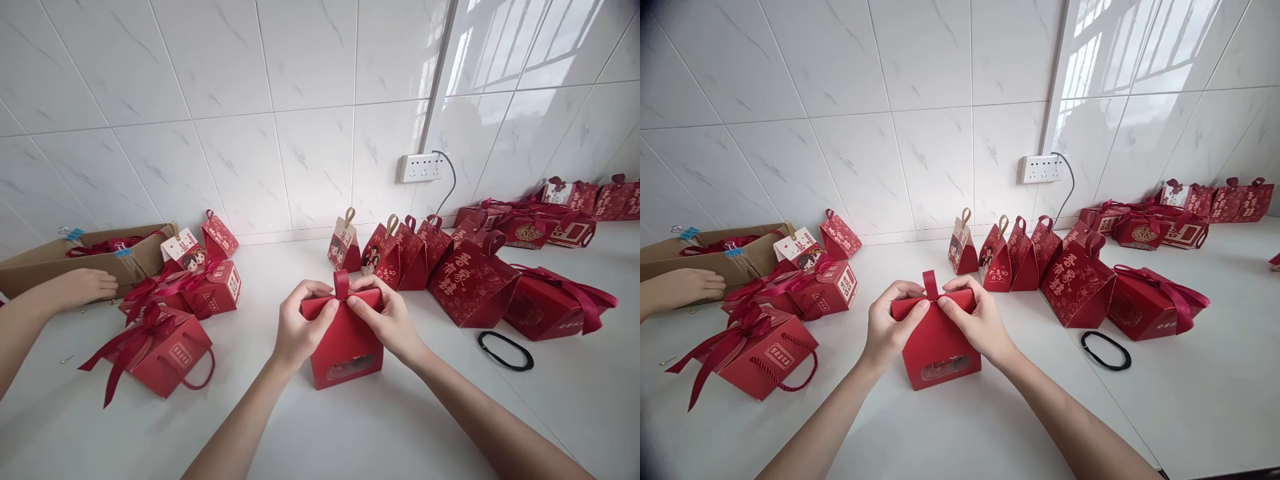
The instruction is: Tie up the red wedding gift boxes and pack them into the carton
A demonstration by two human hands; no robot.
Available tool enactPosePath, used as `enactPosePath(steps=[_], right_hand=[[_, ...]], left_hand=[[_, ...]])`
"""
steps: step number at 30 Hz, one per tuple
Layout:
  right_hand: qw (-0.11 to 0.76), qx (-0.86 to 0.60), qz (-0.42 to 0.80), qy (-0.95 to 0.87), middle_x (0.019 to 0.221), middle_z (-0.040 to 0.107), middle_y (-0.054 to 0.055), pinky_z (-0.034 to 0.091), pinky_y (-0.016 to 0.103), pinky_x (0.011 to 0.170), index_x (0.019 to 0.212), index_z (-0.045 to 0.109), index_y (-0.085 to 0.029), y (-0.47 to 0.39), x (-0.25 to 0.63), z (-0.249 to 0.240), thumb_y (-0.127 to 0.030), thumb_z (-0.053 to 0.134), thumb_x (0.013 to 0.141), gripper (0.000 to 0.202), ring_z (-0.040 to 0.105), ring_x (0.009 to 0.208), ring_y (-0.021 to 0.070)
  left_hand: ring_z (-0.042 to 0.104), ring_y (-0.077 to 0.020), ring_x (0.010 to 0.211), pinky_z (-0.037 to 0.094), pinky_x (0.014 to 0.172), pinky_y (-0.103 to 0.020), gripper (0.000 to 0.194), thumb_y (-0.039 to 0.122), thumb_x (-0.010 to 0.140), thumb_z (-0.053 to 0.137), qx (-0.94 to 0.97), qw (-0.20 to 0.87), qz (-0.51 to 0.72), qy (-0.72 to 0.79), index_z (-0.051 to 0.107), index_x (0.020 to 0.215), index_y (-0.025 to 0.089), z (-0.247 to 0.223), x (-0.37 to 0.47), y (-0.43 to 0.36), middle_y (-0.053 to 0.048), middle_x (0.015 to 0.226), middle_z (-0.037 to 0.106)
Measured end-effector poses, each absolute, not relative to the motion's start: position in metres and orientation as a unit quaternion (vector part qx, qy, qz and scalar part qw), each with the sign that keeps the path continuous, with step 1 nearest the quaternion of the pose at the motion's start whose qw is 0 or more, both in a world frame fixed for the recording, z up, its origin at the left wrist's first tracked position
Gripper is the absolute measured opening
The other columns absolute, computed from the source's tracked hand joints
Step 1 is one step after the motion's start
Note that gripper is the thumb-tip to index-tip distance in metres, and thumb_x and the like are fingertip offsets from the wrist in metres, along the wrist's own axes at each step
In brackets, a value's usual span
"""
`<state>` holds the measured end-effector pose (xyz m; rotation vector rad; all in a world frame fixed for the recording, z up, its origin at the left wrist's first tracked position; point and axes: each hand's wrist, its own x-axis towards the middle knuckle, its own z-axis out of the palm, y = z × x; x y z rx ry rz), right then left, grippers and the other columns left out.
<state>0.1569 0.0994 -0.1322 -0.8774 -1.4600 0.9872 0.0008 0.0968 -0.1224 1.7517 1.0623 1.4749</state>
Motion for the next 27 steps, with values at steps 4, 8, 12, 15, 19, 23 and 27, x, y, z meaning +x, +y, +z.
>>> enactPosePath(steps=[4, 8, 12, 15, 19, 23, 27], right_hand=[[0.595, -0.368, 0.361, -0.617, 0.077, 0.062, 0.0, 0.049, 0.024, 0.058, 0.078, 0.053, -0.021, 0.0962, 0.1541, -0.1314, -0.036, 0.062, 0.078, 0.017, 0.059, 0.067, 0.0133], [0.6, -0.369, 0.326, -0.63, 0.078, 0.062, 0.0, 0.05, 0.026, 0.062, 0.08, 0.053, -0.022, 0.0949, 0.1544, -0.1299, -0.033, 0.062, 0.078, 0.014, 0.06, 0.07, 0.0144], [0.593, -0.367, 0.341, -0.63, 0.079, 0.063, 0.0, 0.05, 0.026, 0.061, 0.082, 0.051, -0.023, 0.0958, 0.1568, -0.128, -0.031, 0.062, 0.077, 0.014, 0.061, 0.072, 0.0149], [0.591, -0.364, 0.358, -0.625, 0.079, 0.063, 0.0, 0.05, 0.025, 0.058, 0.083, 0.05, -0.023, 0.0964, 0.1572, -0.1284, -0.031, 0.062, 0.077, 0.015, 0.061, 0.07, 0.0146], [0.596, -0.36, 0.355, -0.624, 0.08, 0.064, 0.0, 0.051, 0.026, 0.061, 0.088, 0.05, -0.024, 0.0961, 0.1572, -0.13, -0.031, 0.062, 0.078, 0.017, 0.062, 0.071, 0.0151], [0.581, -0.34, 0.357, -0.647, 0.088, 0.064, 0.001, 0.051, 0.026, 0.061, 0.09, 0.053, -0.023, 0.0955, 0.1595, -0.1297, -0.032, 0.062, 0.078, 0.018, 0.062, 0.076, 0.0153], [0.569, -0.339, 0.375, -0.649, 0.087, 0.065, 0.002, 0.05, 0.025, 0.059, 0.091, 0.054, -0.023, 0.0956, 0.1622, -0.1275, -0.032, 0.061, 0.079, 0.016, 0.063, 0.076, 0.0157]], left_hand=[[0.059, -0.0118, 0.061, 0.047, 0.055, -0.02, 0.016, 0.029, 0.076, 0.062, 0.654, 0.279, 0.567, 0.416, 0.056, 0.086, 0.017, -0.1226, 0.0022, 0.0956, 0.0, 0.067, 0.06], [0.06, -0.0131, 0.067, 0.049, 0.062, -0.022, 0.016, 0.027, 0.073, 0.063, 0.658, 0.233, 0.584, 0.414, 0.054, 0.082, 0.018, -0.1222, 0.0031, 0.0957, 0.0, 0.07, 0.059], [0.058, -0.0129, 0.066, 0.047, 0.06, -0.022, 0.013, 0.027, 0.075, 0.06, 0.673, 0.247, 0.573, 0.397, 0.053, 0.081, 0.018, -0.1225, 0.0019, 0.0963, -0.001, 0.072, 0.059], [0.056, -0.0116, 0.062, 0.045, 0.055, -0.021, 0.01, 0.027, 0.079, 0.055, 0.7, 0.269, 0.549, 0.369, 0.054, 0.075, 0.018, -0.1226, 0.0008, 0.096, 0.0, 0.068, 0.058], [0.054, -0.0113, 0.059, 0.043, 0.053, -0.021, 0.015, 0.029, 0.08, 0.054, 0.711, 0.279, 0.526, 0.374, 0.055, 0.07, 0.017, -0.1211, 0.0008, 0.0954, 0.0, 0.065, 0.057], [0.053, -0.0108, 0.057, 0.042, 0.052, -0.02, 0.017, 0.03, 0.08, 0.055, 0.701, 0.296, 0.524, 0.382, 0.056, 0.069, 0.017, -0.1197, 0.0014, 0.0947, 0.001, 0.064, 0.058], [0.053, -0.0109, 0.058, 0.042, 0.053, -0.02, 0.018, 0.03, 0.079, 0.055, 0.699, 0.301, 0.523, 0.383, 0.057, 0.067, 0.017, -0.1194, 0.0015, 0.0939, 0.0, 0.064, 0.059]])
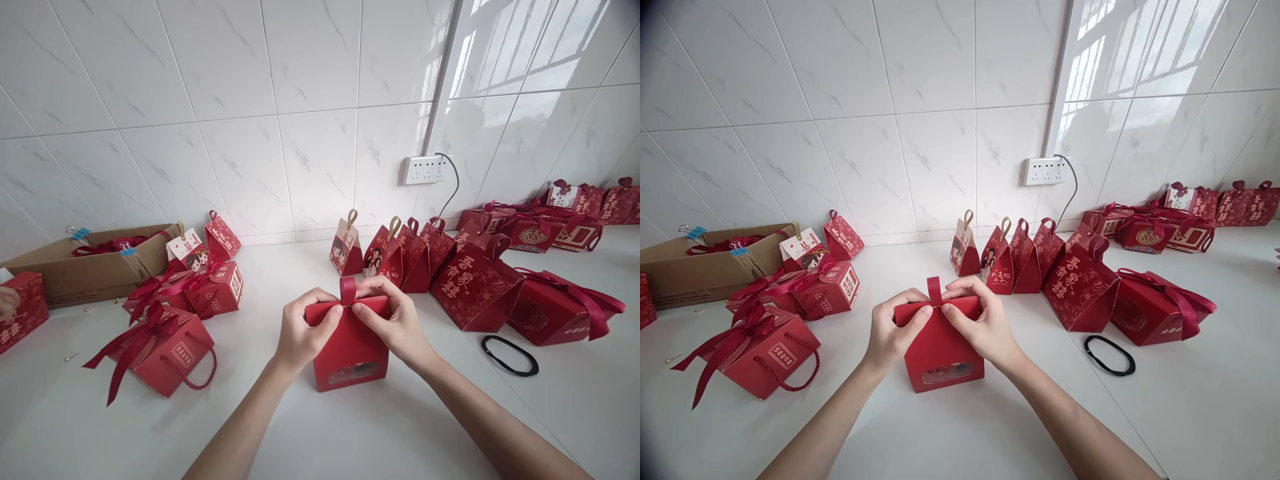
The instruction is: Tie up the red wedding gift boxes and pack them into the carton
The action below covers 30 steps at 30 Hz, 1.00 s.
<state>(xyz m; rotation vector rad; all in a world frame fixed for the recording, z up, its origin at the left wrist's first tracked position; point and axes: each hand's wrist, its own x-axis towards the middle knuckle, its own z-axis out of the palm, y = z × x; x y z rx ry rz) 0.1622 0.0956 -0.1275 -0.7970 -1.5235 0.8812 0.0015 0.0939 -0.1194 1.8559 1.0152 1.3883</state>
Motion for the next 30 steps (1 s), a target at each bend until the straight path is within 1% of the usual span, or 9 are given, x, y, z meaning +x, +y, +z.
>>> enactPosePath(steps=[4, 7, 9, 15, 20, 24, 30], right_hand=[[0.562, -0.35, 0.378, -0.647, 0.083, 0.064, 0.001, 0.049, 0.024, 0.055, 0.084, 0.051, -0.022, 0.0954, 0.1621, -0.1248, -0.032, 0.061, 0.078, 0.015, 0.062, 0.072, 0.0153], [0.567, -0.347, 0.382, -0.643, 0.08, 0.063, 0.0, 0.046, 0.023, 0.051, 0.077, 0.044, -0.022, 0.0945, 0.161, -0.1231, -0.033, 0.062, 0.078, 0.02, 0.06, 0.067, 0.0138], [0.567, -0.343, 0.385, -0.642, 0.078, 0.062, 0.0, 0.045, 0.022, 0.048, 0.076, 0.042, -0.022, 0.0939, 0.1607, -0.1226, -0.034, 0.061, 0.078, 0.023, 0.059, 0.064, 0.0131], [0.561, -0.327, 0.375, -0.661, 0.081, 0.06, 0.0, 0.043, 0.021, 0.047, 0.083, 0.05, -0.022, 0.0932, 0.1641, -0.1233, -0.032, 0.061, 0.079, 0.015, 0.058, 0.064, 0.0124], [0.555, -0.324, 0.389, -0.66, 0.08, 0.06, 0.0, 0.044, 0.021, 0.048, 0.085, 0.052, -0.022, 0.0934, 0.1651, -0.1235, -0.03, 0.062, 0.079, 0.013, 0.057, 0.064, 0.0121], [0.557, -0.329, 0.401, -0.649, 0.077, 0.06, -0.001, 0.042, 0.02, 0.047, 0.082, 0.051, -0.022, 0.0939, 0.1637, -0.1233, -0.03, 0.061, 0.08, 0.014, 0.056, 0.061, 0.0114], [0.555, -0.314, 0.438, -0.634, 0.072, 0.057, -0.003, 0.04, 0.018, 0.043, 0.077, 0.042, -0.022, 0.0918, 0.1631, -0.1229, -0.031, 0.061, 0.08, 0.021, 0.053, 0.055, 0.0095]], left_hand=[[0.053, -0.0115, 0.058, 0.042, 0.053, -0.021, 0.021, 0.032, 0.079, 0.056, 0.699, 0.303, 0.524, 0.382, 0.057, 0.065, 0.017, -0.1181, 0.0015, 0.093, 0.0, 0.063, 0.059], [0.054, -0.0119, 0.059, 0.043, 0.054, -0.022, 0.021, 0.031, 0.079, 0.055, 0.702, 0.309, 0.521, 0.374, 0.056, 0.064, 0.016, -0.1166, 0.0021, 0.0924, -0.001, 0.063, 0.058], [0.054, -0.0122, 0.059, 0.043, 0.055, -0.022, 0.02, 0.03, 0.079, 0.054, 0.703, 0.311, 0.523, 0.37, 0.055, 0.064, 0.017, -0.1165, 0.0025, 0.0923, -0.001, 0.063, 0.058], [0.055, -0.0121, 0.062, 0.045, 0.056, -0.021, 0.014, 0.03, 0.078, 0.056, 0.7, 0.325, 0.525, 0.357, 0.056, 0.072, 0.017, -0.1208, 0.0018, 0.0935, 0.0, 0.068, 0.059], [0.057, -0.0132, 0.066, 0.046, 0.06, -0.022, 0.014, 0.031, 0.078, 0.058, 0.695, 0.33, 0.523, 0.367, 0.059, 0.074, 0.017, -0.1212, 0.0023, 0.0944, -0.002, 0.071, 0.062], [0.055, -0.0124, 0.063, 0.044, 0.058, -0.022, 0.016, 0.03, 0.078, 0.059, 0.692, 0.327, 0.528, 0.368, 0.058, 0.071, 0.017, -0.1208, 0.0029, 0.094, -0.001, 0.068, 0.06], [0.053, -0.0111, 0.061, 0.041, 0.055, -0.021, 0.019, 0.03, 0.079, 0.059, 0.692, 0.351, 0.52, 0.357, 0.058, 0.066, 0.016, -0.1199, 0.0019, 0.0939, 0.0, 0.065, 0.058]])
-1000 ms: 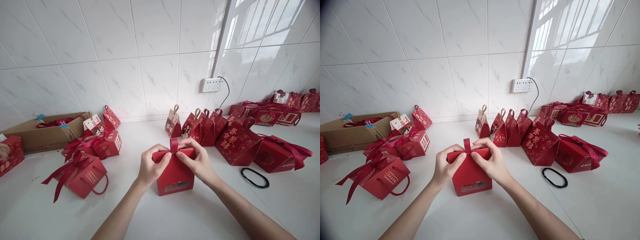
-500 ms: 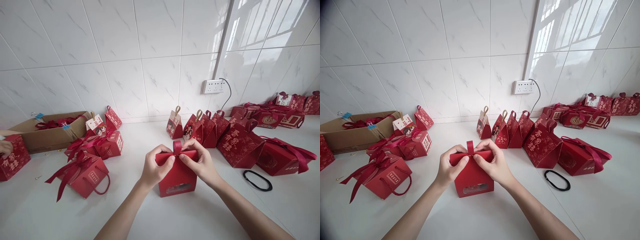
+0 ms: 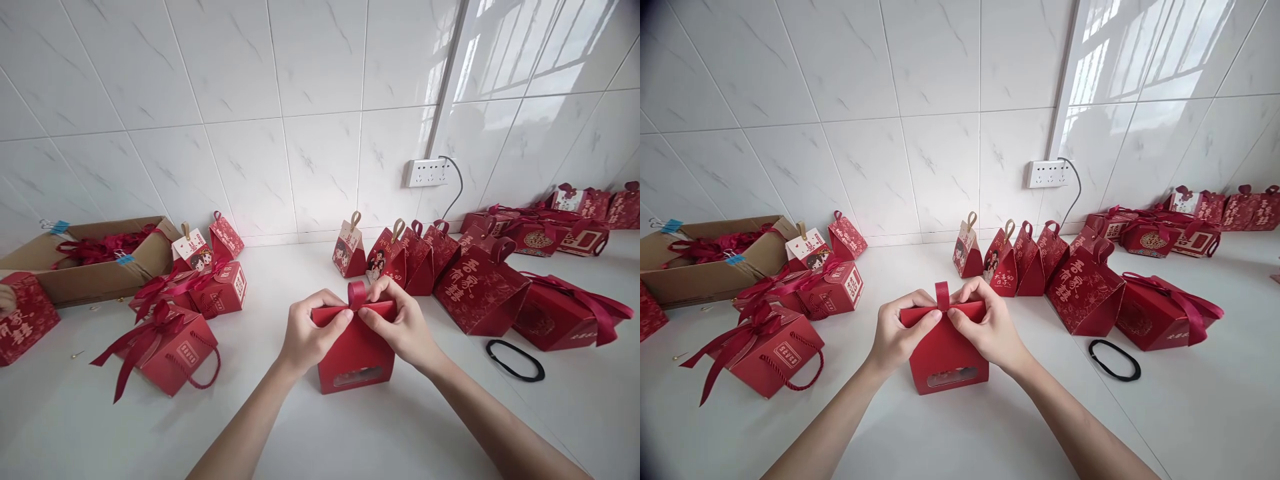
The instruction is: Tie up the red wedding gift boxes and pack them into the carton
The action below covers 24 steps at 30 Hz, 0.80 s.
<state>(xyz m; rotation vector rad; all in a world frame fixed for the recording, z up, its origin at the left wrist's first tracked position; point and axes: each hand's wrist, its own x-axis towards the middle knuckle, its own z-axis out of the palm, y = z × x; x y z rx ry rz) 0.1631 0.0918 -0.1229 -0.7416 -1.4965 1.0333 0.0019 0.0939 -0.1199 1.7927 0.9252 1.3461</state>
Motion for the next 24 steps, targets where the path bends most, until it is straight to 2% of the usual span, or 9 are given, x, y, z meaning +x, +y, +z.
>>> enactPosePath(steps=[4, 11, 17, 24], right_hand=[[0.56, -0.316, 0.405, -0.65, 0.078, 0.059, -0.001, 0.042, 0.019, 0.046, 0.081, 0.046, -0.023, 0.0908, 0.1638, -0.1235, -0.03, 0.061, 0.08, 0.017, 0.055, 0.062, 0.0109], [0.563, -0.314, 0.368, -0.67, 0.083, 0.06, 0.0, 0.048, 0.021, 0.062, 0.088, 0.052, -0.023, 0.0944, 0.1646, -0.1235, -0.027, 0.062, 0.079, 0.014, 0.059, 0.075, 0.0129], [0.559, -0.319, 0.392, -0.657, 0.076, 0.056, -0.002, 0.045, 0.019, 0.053, 0.085, 0.049, -0.023, 0.092, 0.1643, -0.1228, -0.028, 0.059, 0.082, 0.011, 0.056, 0.067, 0.011], [0.563, -0.305, 0.425, -0.639, 0.075, 0.055, -0.003, 0.041, 0.017, 0.047, 0.077, 0.041, -0.022, 0.0909, 0.1618, -0.1236, -0.027, 0.061, 0.082, 0.021, 0.051, 0.061, 0.0086]], left_hand=[[0.054, -0.0106, 0.062, 0.043, 0.058, -0.02, 0.015, 0.027, 0.079, 0.058, 0.698, 0.332, 0.529, 0.352, 0.057, 0.07, 0.016, -0.12, 0.0021, 0.0939, 0.0, 0.067, 0.058], [0.056, -0.0102, 0.065, 0.044, 0.06, -0.018, 0.012, 0.028, 0.078, 0.06, 0.701, 0.312, 0.529, 0.361, 0.059, 0.074, 0.017, -0.1206, 0.0023, 0.0937, 0.001, 0.071, 0.062], [0.055, -0.0094, 0.062, 0.042, 0.057, -0.018, 0.015, 0.028, 0.079, 0.06, 0.697, 0.309, 0.53, 0.371, 0.059, 0.069, 0.017, -0.1194, 0.0041, 0.0941, 0.002, 0.066, 0.061], [0.053, -0.0091, 0.058, 0.041, 0.055, -0.018, 0.017, 0.028, 0.077, 0.061, 0.694, 0.301, 0.536, 0.376, 0.058, 0.065, 0.017, -0.1201, 0.0034, 0.0926, 0.002, 0.063, 0.059]])
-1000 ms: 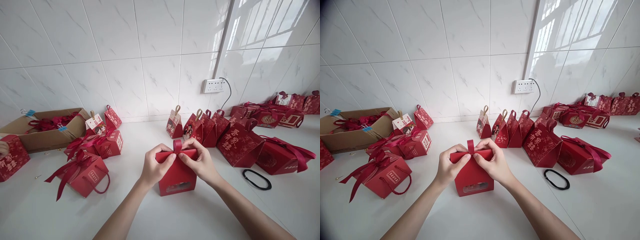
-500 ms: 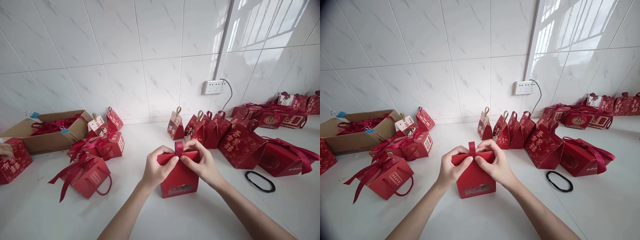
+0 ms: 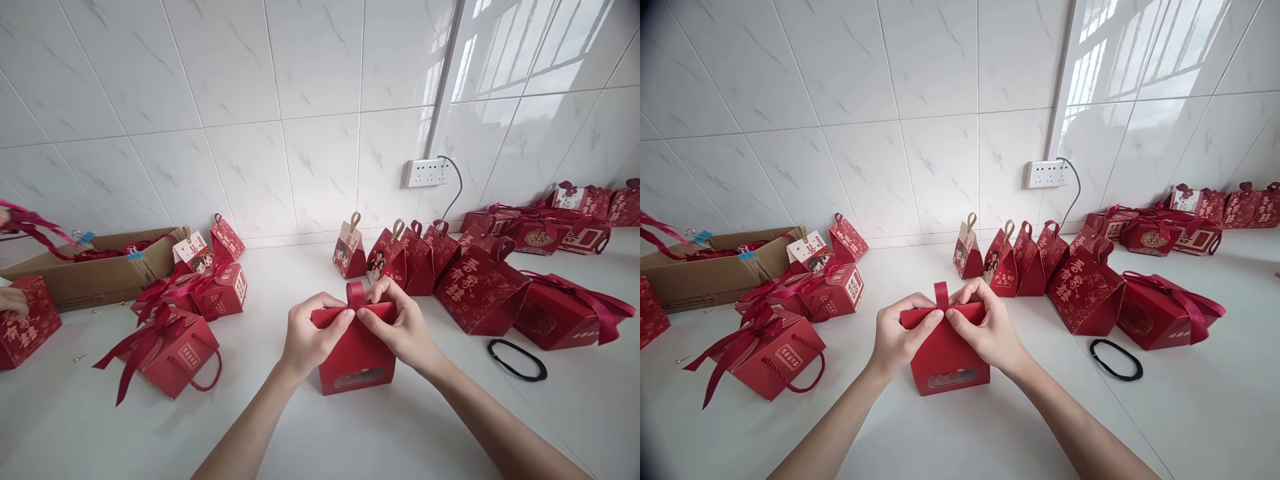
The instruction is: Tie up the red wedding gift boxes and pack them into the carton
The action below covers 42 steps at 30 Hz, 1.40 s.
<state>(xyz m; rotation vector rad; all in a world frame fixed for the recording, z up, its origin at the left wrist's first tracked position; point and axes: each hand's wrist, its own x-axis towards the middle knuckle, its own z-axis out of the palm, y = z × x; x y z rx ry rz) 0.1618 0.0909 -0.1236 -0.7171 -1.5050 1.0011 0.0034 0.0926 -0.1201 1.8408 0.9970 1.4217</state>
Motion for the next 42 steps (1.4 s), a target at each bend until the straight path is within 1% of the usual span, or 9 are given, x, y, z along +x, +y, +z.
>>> enactPosePath(steps=[7, 13, 19, 24, 32, 39, 42], right_hand=[[0.555, -0.333, 0.422, -0.635, 0.078, 0.055, -0.002, 0.043, 0.018, 0.047, 0.082, 0.049, -0.022, 0.0929, 0.162, -0.1237, -0.032, 0.062, 0.081, 0.017, 0.05, 0.057, 0.0085], [0.545, -0.333, 0.437, -0.633, 0.074, 0.056, -0.002, 0.039, 0.017, 0.043, 0.077, 0.05, -0.021, 0.0915, 0.1632, -0.1227, -0.034, 0.061, 0.08, 0.017, 0.048, 0.053, 0.0076], [0.55, -0.33, 0.43, -0.635, 0.072, 0.055, -0.003, 0.038, 0.016, 0.042, 0.076, 0.051, -0.021, 0.0918, 0.1635, -0.123, -0.031, 0.06, 0.081, 0.014, 0.047, 0.053, 0.0071], [0.539, -0.353, 0.444, -0.623, 0.066, 0.053, -0.003, 0.04, 0.017, 0.042, 0.074, 0.051, -0.02, 0.093, 0.162, -0.1225, -0.034, 0.061, 0.079, 0.018, 0.048, 0.051, 0.0081], [0.532, -0.37, 0.441, -0.622, 0.069, 0.056, -0.001, 0.042, 0.019, 0.043, 0.076, 0.052, -0.021, 0.093, 0.1629, -0.1222, -0.039, 0.061, 0.078, 0.02, 0.051, 0.053, 0.0101], [0.537, -0.354, 0.433, -0.631, 0.072, 0.058, -0.001, 0.04, 0.018, 0.043, 0.076, 0.051, -0.021, 0.091, 0.1643, -0.1231, -0.038, 0.061, 0.079, 0.02, 0.05, 0.053, 0.0091], [0.535, -0.35, 0.438, -0.632, 0.073, 0.058, -0.001, 0.04, 0.018, 0.042, 0.075, 0.051, -0.021, 0.0907, 0.1643, -0.1222, -0.038, 0.062, 0.077, 0.021, 0.05, 0.052, 0.0092]], left_hand=[[0.055, -0.0104, 0.065, 0.044, 0.06, -0.019, 0.013, 0.029, 0.079, 0.059, 0.688, 0.343, 0.528, 0.361, 0.057, 0.074, 0.017, -0.1214, 0.0034, 0.0966, 0.001, 0.071, 0.059], [0.056, -0.0121, 0.07, 0.045, 0.064, -0.02, 0.012, 0.029, 0.079, 0.058, 0.691, 0.358, 0.517, 0.357, 0.057, 0.076, 0.017, -0.1219, 0.0021, 0.0971, -0.001, 0.074, 0.059], [0.055, -0.0123, 0.069, 0.044, 0.063, -0.021, 0.014, 0.03, 0.079, 0.057, 0.688, 0.372, 0.509, 0.359, 0.058, 0.076, 0.016, -0.1216, 0.0015, 0.0965, -0.001, 0.073, 0.059], [0.053, -0.0111, 0.065, 0.043, 0.058, -0.02, 0.016, 0.03, 0.079, 0.057, 0.684, 0.381, 0.508, 0.359, 0.057, 0.073, 0.016, -0.1203, 0.0018, 0.0955, 0.0, 0.07, 0.057], [0.053, -0.0125, 0.067, 0.042, 0.06, -0.021, 0.017, 0.031, 0.079, 0.058, 0.682, 0.403, 0.488, 0.366, 0.058, 0.072, 0.015, -0.1167, -0.0018, 0.0973, -0.001, 0.071, 0.058], [0.054, -0.0115, 0.067, 0.043, 0.06, -0.019, 0.017, 0.034, 0.078, 0.06, 0.672, 0.406, 0.499, 0.367, 0.057, 0.077, 0.017, -0.1201, -0.0006, 0.0974, 0.0, 0.074, 0.059], [0.054, -0.0117, 0.068, 0.043, 0.06, -0.02, 0.018, 0.034, 0.078, 0.061, 0.682, 0.401, 0.493, 0.363, 0.058, 0.076, 0.016, -0.1203, -0.0003, 0.0977, -0.001, 0.074, 0.059]])
